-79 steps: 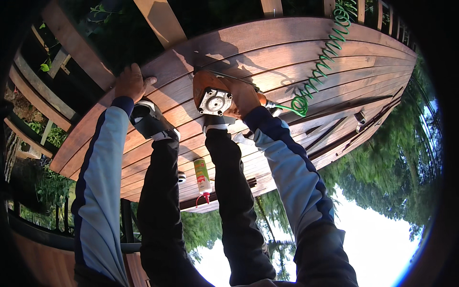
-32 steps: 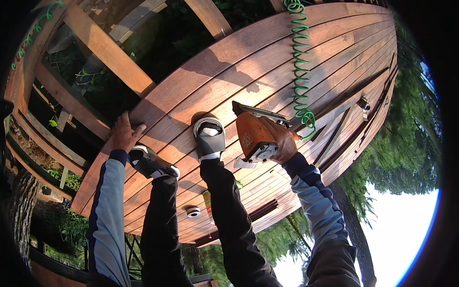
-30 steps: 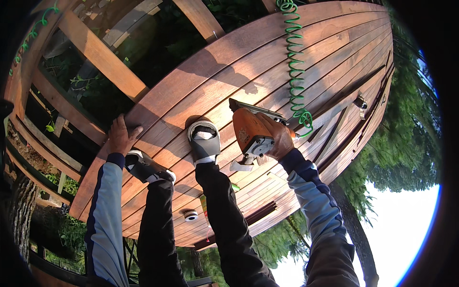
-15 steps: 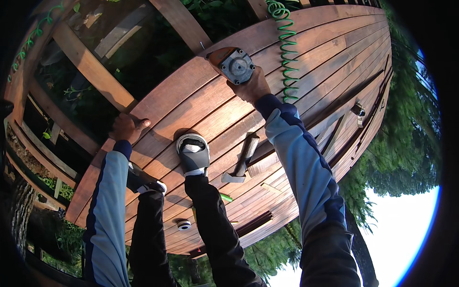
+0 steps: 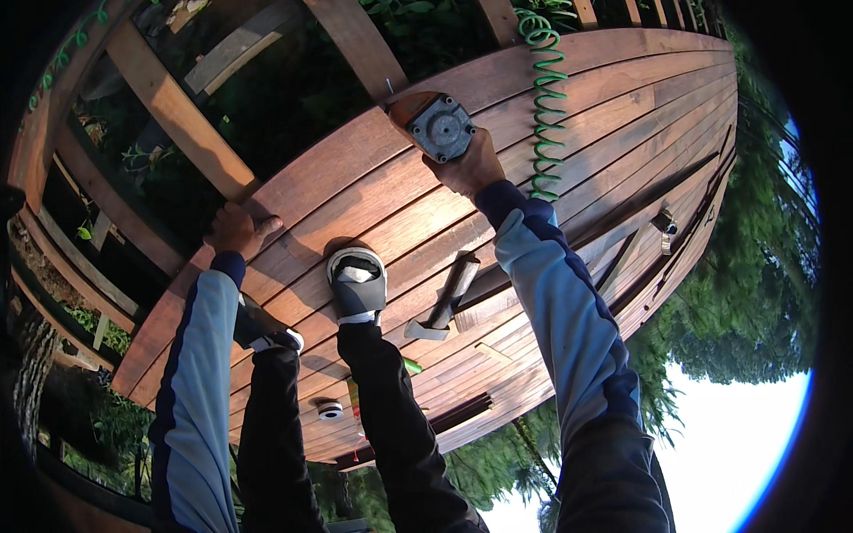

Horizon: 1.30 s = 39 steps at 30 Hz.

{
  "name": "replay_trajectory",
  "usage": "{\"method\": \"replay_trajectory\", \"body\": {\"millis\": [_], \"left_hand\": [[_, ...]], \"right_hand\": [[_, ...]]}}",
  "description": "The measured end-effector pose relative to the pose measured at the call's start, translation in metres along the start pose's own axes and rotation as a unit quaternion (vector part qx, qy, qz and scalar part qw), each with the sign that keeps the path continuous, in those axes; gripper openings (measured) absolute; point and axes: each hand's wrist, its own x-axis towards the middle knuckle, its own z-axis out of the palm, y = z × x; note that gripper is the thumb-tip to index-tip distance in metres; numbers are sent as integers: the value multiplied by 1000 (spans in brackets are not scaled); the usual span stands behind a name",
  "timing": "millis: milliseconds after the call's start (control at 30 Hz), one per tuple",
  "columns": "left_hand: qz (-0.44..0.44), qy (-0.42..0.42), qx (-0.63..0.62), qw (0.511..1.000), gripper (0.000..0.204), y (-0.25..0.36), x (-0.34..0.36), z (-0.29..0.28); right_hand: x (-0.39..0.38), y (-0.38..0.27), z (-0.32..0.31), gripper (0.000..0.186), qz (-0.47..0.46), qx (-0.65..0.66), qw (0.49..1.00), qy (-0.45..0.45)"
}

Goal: The person secures wooden planks onto a curved deck frame using a pneumatic nail gun. They align each plank, drive nails along its length, and reload the nail gun with a strip of nails when needed.

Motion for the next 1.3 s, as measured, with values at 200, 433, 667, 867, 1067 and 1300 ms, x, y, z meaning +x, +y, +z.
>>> {"method": "replay_trajectory", "body": {"millis": [200,433,667,867,1067,1300], "left_hand": [[7,11,26,1000,98,0,0,1],[-8,-24,33,999,95,6,-3,-9],[3,-2,20,1000,97,3,-4,-12],[5,-1,16,1000,93,-2,1,2],[20,19,28,999,96,0,0,0],[0,-12,34,999,92,3,-3,-6]], "right_hand": [[2,7,3,27,-27,-8,1000,5],[-2,-8,6,23,32,-35,999,6],[-1,-15,0,24,55,-42,998,13],[-5,2,5,25,24,13,999,28],[1,7,2,24,62,31,998,2],[2,10,6,21,21,-3,1000,21]]}}
